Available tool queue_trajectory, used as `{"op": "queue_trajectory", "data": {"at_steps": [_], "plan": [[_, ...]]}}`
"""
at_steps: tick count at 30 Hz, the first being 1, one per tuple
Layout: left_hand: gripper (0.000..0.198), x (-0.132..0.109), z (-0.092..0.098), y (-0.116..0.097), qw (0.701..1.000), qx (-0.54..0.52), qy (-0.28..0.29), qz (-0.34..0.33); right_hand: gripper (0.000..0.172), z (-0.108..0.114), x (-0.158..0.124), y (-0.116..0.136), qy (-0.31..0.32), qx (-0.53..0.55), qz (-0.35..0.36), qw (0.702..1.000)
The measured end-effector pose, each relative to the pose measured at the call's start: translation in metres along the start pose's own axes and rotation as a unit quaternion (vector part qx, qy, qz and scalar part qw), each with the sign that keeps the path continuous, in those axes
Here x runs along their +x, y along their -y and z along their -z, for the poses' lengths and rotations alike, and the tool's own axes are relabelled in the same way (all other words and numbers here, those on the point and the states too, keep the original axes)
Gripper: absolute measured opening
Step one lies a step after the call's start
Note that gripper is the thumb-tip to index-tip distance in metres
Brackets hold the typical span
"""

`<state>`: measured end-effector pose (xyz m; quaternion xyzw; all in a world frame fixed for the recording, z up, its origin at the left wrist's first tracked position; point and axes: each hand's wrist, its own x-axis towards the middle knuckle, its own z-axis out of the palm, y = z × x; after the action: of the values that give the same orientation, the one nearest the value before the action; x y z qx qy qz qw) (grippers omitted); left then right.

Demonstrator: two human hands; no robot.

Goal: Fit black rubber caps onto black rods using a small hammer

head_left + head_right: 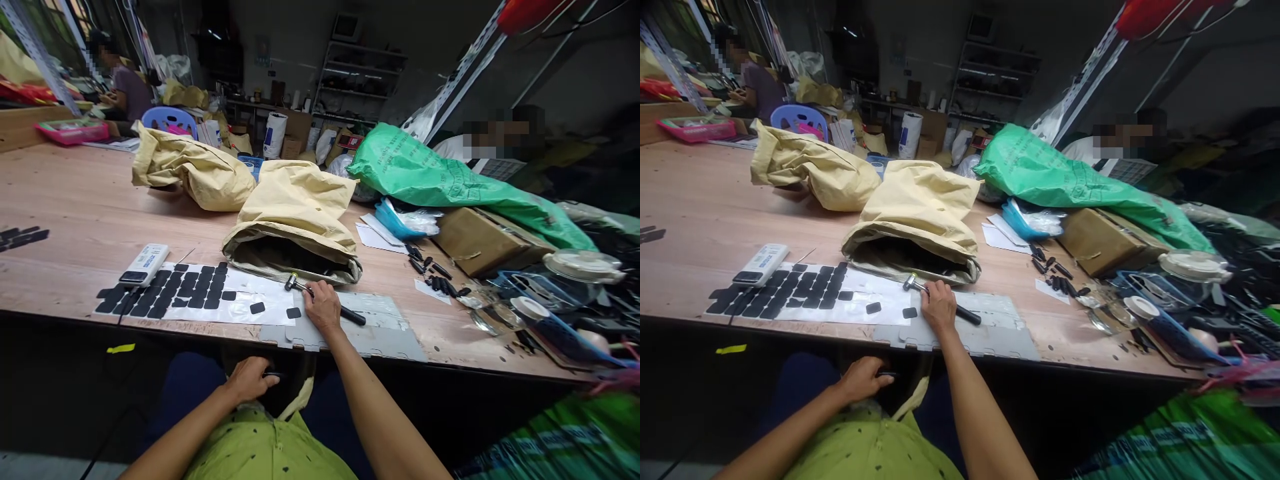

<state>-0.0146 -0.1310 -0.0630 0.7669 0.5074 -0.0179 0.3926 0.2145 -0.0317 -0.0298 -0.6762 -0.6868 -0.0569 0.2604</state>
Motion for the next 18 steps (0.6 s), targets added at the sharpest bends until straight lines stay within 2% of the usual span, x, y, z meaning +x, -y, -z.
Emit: {"op": "queue_trajectory", "data": {"at_steps": [2,4,6,9,11,12,14,16,18], "plan": [[0.04,0.004,0.0,0.004,1.0,0.012,0.02,0.014,0.016,0.001,0.0,0.001,0.0,-0.003,0.001,1.0],[0.045,0.004,0.009,-0.003,0.998,0.023,0.047,-0.023,0.015,0.001,0.0,0.001,0.0,-0.006,0.002,1.0],[0.042,0.003,0.028,-0.019,0.992,0.001,0.085,-0.095,0.015,0.001,-0.001,0.002,-0.001,-0.01,0.003,1.0],[0.033,0.013,0.069,-0.05,0.966,-0.108,0.119,-0.201,0.015,0.001,-0.001,0.002,-0.002,-0.02,0.005,1.0],[0.031,0.032,0.1,-0.066,0.96,-0.166,0.073,-0.214,0.015,0.0,-0.001,0.002,-0.002,-0.026,0.005,1.0],[0.03,0.045,0.115,-0.072,0.962,-0.188,0.031,-0.197,0.015,0.0,-0.001,0.002,-0.002,-0.029,0.004,1.0],[0.029,0.078,0.141,-0.079,0.962,-0.205,-0.096,-0.149,0.014,0.0,0.0,0.002,-0.001,-0.029,0.001,1.0],[0.025,0.113,0.16,-0.082,0.956,-0.165,-0.233,-0.063,0.014,0.0,0.0,0.002,0.0,-0.025,0.0,1.0],[0.027,0.144,0.171,-0.082,0.949,-0.104,-0.296,0.041,0.014,0.0,0.0,0.002,-0.001,-0.02,0.0,1.0]]}}
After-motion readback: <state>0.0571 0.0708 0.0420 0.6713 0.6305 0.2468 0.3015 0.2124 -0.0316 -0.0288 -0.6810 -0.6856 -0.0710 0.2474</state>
